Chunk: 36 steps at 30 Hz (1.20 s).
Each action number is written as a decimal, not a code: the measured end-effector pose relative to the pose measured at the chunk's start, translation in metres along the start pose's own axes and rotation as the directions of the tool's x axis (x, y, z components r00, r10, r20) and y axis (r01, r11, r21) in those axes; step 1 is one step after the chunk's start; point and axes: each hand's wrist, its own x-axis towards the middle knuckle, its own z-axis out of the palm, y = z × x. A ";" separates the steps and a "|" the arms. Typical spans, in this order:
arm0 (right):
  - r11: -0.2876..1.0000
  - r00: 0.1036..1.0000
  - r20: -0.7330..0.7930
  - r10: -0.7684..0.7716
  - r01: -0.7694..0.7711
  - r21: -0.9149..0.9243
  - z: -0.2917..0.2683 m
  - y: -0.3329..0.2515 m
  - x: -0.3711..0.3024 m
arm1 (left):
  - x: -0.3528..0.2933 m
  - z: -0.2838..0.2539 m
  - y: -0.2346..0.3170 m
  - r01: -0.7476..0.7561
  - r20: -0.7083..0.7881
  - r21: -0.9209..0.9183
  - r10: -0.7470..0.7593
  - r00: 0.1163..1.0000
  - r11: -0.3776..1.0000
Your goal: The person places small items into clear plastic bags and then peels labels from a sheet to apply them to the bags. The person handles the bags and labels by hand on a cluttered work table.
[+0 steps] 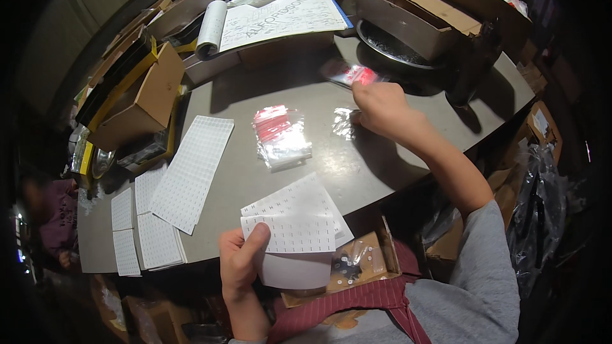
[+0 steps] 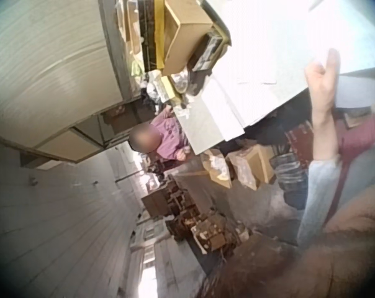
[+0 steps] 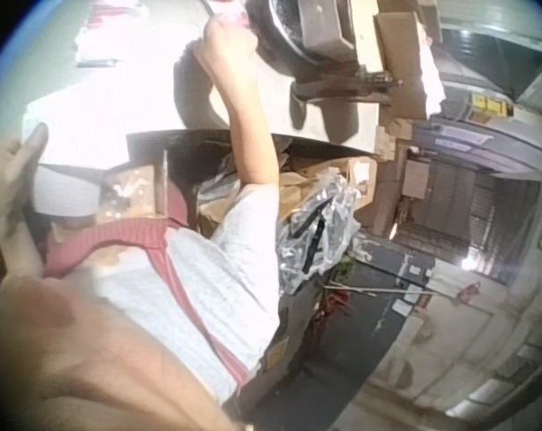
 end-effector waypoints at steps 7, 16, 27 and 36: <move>0.956 0.967 0.050 -0.251 0.239 0.171 0.007 -0.055 -0.004 | 0.002 0.003 0.000 0.000 -0.015 0.054 0.000 1.000 0.999; 0.970 0.930 0.289 -0.225 0.188 0.151 -0.025 -0.004 -0.020 | 0.001 0.003 -0.001 0.016 0.005 0.104 -0.017 1.000 0.994; 0.850 0.953 0.094 -0.288 0.209 0.483 0.006 -0.007 -0.002 | 0.004 0.004 -0.002 -0.015 -0.014 0.114 0.017 1.000 0.993; 0.972 0.984 0.149 -0.103 0.067 0.227 -0.017 -0.014 0.002 | 0.005 0.006 -0.003 -0.046 0.034 0.087 0.043 0.998 0.995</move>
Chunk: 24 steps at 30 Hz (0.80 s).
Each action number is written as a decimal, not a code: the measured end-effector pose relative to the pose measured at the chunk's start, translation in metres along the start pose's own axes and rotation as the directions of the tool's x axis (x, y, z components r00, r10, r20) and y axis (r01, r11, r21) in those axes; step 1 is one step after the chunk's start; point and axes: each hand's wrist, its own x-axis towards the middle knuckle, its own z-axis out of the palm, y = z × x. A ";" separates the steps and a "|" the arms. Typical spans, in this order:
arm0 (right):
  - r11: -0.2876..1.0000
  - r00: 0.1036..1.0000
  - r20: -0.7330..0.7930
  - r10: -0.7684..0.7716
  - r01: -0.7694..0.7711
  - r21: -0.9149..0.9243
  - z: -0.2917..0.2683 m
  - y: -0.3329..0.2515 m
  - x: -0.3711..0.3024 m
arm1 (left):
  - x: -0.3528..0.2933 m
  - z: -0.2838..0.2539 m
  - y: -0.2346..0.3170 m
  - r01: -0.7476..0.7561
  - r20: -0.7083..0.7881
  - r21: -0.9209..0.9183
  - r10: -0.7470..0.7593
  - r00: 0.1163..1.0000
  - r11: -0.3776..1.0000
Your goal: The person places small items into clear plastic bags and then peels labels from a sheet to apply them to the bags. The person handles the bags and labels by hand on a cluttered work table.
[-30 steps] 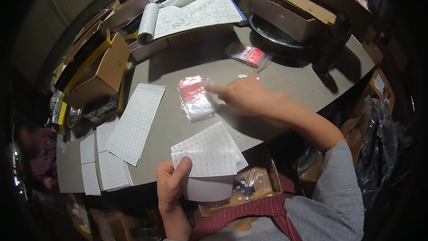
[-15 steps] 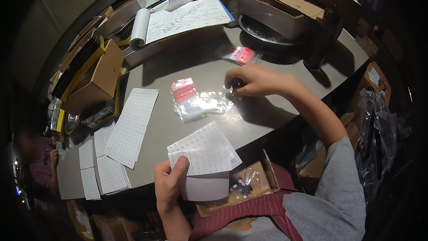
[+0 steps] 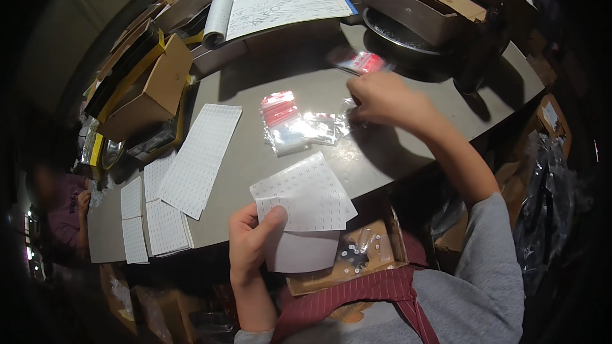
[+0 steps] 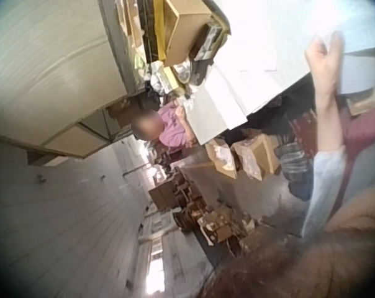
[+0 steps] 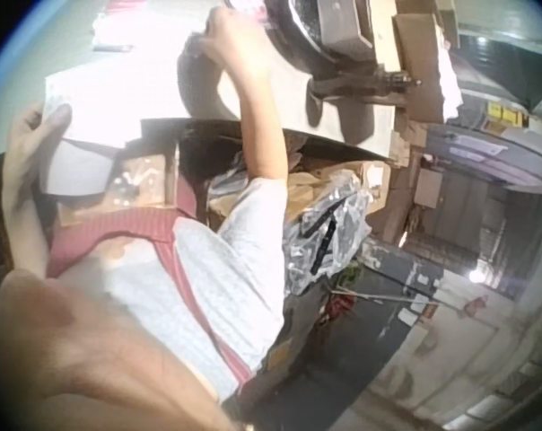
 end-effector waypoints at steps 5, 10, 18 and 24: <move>0.806 0.877 -0.071 -0.475 0.466 0.365 0.017 -0.056 -0.019 | 0.001 0.001 0.000 0.014 -0.008 0.052 -0.013 1.000 0.999; 0.831 0.848 -0.047 -0.528 0.527 0.178 0.029 -0.079 -0.028 | 0.001 0.001 -0.005 0.004 -0.025 0.150 0.000 1.000 0.989; 0.724 0.796 -0.083 -0.599 0.583 0.368 0.035 -0.111 -0.014 | 0.002 0.002 -0.009 -0.035 -0.027 0.238 0.042 0.999 0.971; 0.733 0.745 -0.152 -0.650 0.667 0.133 0.035 -0.135 -0.007 | 0.003 -0.006 -0.012 -0.018 -0.010 0.249 0.021 1.000 0.968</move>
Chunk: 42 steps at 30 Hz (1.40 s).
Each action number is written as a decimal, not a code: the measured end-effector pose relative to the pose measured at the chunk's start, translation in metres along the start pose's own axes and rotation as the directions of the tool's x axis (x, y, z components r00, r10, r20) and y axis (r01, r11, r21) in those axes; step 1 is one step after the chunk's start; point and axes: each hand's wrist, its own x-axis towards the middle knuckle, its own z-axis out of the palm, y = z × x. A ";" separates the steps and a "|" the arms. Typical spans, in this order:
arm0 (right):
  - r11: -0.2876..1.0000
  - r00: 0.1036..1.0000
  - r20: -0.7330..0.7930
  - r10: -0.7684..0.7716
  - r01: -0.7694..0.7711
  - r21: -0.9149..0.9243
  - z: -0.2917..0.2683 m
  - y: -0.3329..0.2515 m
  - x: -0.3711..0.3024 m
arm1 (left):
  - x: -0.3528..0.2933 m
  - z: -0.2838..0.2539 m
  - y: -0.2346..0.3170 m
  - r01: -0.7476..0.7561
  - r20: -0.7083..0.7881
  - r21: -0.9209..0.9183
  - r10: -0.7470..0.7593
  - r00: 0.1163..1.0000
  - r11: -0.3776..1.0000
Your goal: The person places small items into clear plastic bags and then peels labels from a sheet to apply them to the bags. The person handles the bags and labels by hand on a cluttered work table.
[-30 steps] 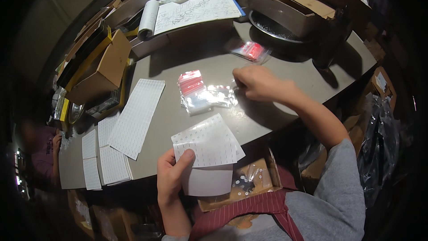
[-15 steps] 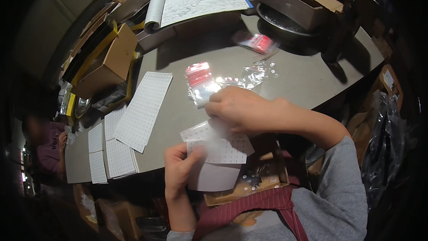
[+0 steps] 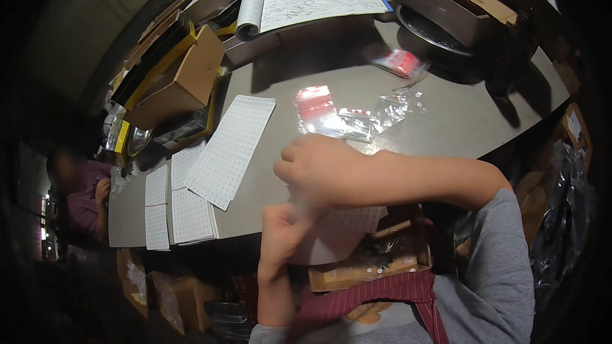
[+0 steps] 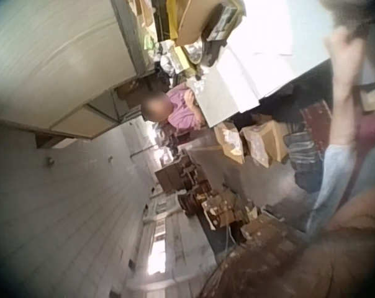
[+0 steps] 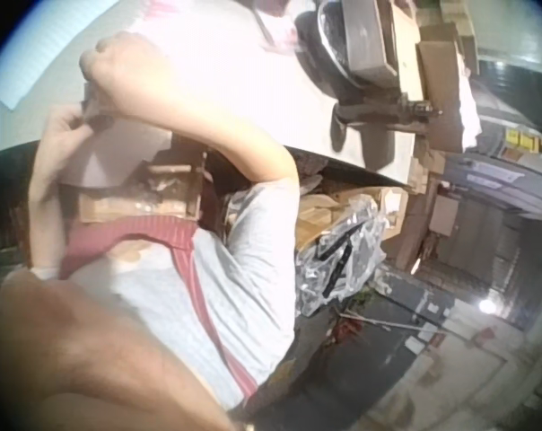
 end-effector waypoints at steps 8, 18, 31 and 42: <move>0.936 0.963 -0.151 -0.223 0.169 -0.310 0.021 -0.006 -0.010 | -0.001 0.003 -0.002 -0.035 -0.032 -0.027 0.034 0.999 0.999; 0.930 0.942 -0.119 0.314 -0.279 0.239 -0.071 0.091 -0.061 | -0.003 0.003 0.007 0.035 -0.025 -0.041 -0.036 0.999 0.999; 0.760 0.765 0.022 0.644 -0.635 -0.141 -0.070 0.161 -0.110 | -0.003 0.000 0.003 0.040 -0.007 -0.098 -0.041 0.999 0.994; 0.856 0.868 0.070 0.492 -0.497 0.142 -0.051 0.113 -0.086 | -0.006 -0.002 0.010 0.064 0.013 -0.173 -0.063 0.998 0.983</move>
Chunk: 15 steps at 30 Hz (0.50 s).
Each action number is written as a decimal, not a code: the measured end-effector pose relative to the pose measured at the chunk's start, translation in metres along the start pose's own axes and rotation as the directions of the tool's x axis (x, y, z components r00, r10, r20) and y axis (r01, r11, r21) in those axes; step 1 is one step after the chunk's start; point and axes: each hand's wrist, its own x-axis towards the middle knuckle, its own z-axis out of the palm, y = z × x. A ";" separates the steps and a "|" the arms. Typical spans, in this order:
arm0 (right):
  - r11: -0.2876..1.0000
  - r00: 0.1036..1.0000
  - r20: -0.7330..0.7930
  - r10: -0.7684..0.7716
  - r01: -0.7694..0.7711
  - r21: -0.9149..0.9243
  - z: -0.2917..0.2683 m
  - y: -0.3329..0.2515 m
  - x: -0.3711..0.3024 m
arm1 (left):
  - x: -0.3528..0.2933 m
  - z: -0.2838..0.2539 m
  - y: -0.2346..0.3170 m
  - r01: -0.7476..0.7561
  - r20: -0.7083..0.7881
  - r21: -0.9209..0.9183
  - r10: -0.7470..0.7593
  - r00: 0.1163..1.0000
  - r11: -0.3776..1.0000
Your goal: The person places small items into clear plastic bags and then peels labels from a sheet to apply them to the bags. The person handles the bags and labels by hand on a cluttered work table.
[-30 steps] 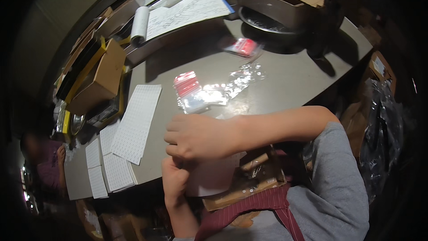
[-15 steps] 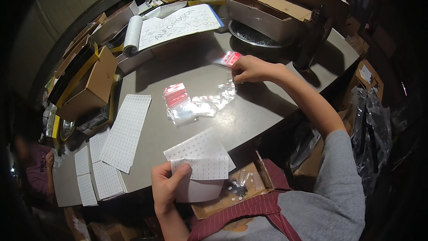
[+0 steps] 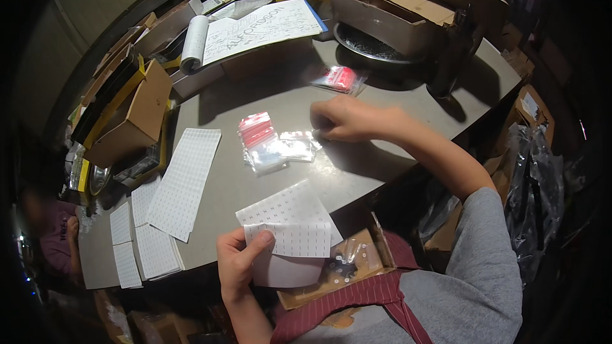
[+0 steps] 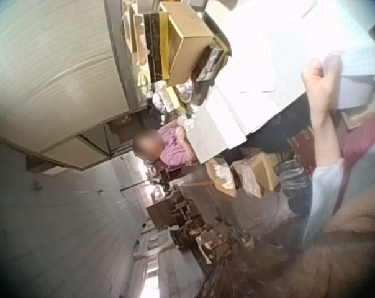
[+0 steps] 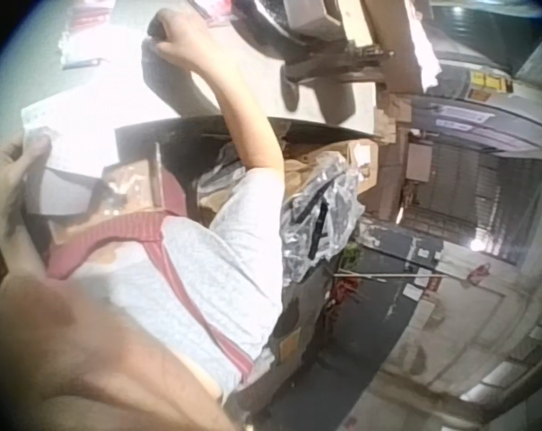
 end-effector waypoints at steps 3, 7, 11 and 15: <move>0.969 0.986 -0.122 -0.110 0.079 -0.234 0.021 0.014 0.002 | 0.000 -0.001 0.003 0.000 0.033 -0.010 0.001 0.999 1.000; 0.904 0.979 -0.198 -0.041 -0.048 -0.425 0.020 0.011 -0.004 | -0.001 -0.003 0.002 -0.012 0.025 -0.064 0.014 1.000 0.998; 0.843 0.953 -0.292 0.081 -0.222 -0.491 0.005 0.020 -0.031 | -0.004 -0.005 -0.004 -0.078 -0.078 -0.145 0.067 0.995 0.986; 0.902 0.968 -0.234 0.095 -0.183 -0.391 0.005 0.038 -0.068 | -0.011 -0.013 -0.018 -0.208 -0.154 -0.351 0.162 0.975 0.913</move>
